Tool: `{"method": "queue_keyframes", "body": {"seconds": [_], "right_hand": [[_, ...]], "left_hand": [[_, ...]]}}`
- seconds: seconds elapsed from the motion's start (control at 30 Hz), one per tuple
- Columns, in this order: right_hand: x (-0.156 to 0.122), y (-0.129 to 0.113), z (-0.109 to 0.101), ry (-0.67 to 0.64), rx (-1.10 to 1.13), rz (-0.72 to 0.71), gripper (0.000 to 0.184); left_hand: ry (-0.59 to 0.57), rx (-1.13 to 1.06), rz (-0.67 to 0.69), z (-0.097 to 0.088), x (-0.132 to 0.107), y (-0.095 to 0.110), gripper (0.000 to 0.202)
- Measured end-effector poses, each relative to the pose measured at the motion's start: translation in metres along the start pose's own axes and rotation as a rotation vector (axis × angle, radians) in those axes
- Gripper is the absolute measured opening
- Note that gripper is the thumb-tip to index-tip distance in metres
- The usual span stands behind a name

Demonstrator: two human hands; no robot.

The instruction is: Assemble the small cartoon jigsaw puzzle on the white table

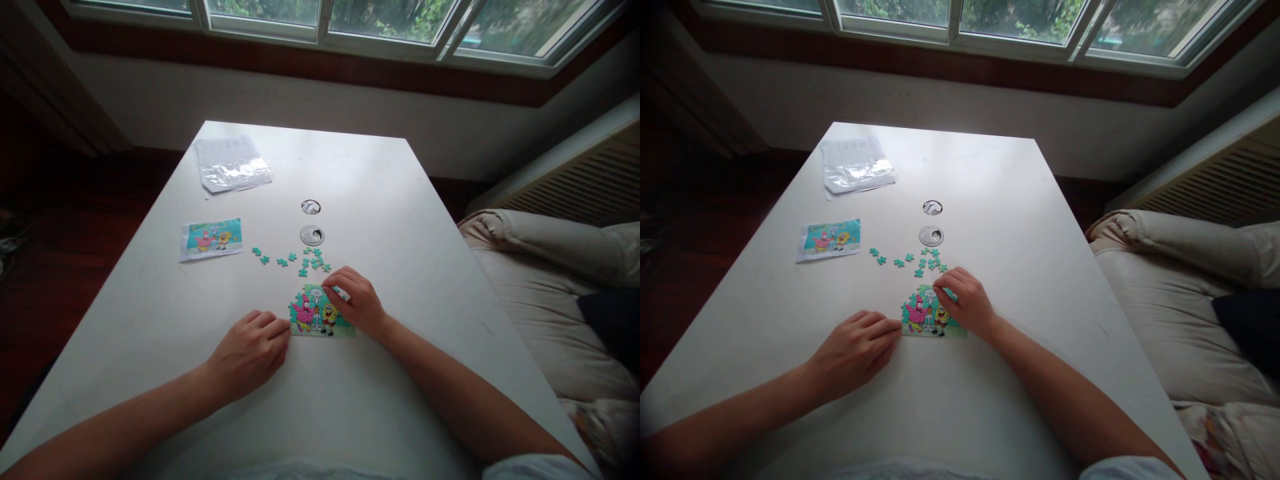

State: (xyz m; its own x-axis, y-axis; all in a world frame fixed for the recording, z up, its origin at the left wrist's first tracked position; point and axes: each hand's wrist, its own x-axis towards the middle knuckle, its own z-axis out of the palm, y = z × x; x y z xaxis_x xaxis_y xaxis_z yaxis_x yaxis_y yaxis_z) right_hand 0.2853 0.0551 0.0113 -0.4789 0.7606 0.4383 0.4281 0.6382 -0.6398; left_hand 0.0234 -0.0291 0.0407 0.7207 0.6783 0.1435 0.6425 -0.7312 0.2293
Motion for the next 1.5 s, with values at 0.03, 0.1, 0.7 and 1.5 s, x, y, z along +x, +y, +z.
{"method": "queue_keyframes", "body": {"seconds": [0.03, 0.1, 0.7, 1.5], "right_hand": [[0.000, 0.004, -0.002, 0.041, -0.003, 0.025, 0.008], [0.001, 0.011, -0.005, 0.114, -0.012, 0.087, 0.009], [0.052, -0.004, 0.013, -0.201, -0.173, -0.077, 0.010], [0.135, 0.007, 0.079, -0.422, -0.273, -0.060, 0.008]], "left_hand": [[0.020, -0.005, 0.001, 0.001, 0.000, 0.000, 0.018], [0.058, -0.008, 0.001, 0.002, 0.000, 0.000, 0.018], [0.077, 0.067, 0.071, 0.033, -0.012, 0.027, 0.035], [0.052, 0.036, 0.027, 0.036, -0.014, 0.015, 0.039]]}}
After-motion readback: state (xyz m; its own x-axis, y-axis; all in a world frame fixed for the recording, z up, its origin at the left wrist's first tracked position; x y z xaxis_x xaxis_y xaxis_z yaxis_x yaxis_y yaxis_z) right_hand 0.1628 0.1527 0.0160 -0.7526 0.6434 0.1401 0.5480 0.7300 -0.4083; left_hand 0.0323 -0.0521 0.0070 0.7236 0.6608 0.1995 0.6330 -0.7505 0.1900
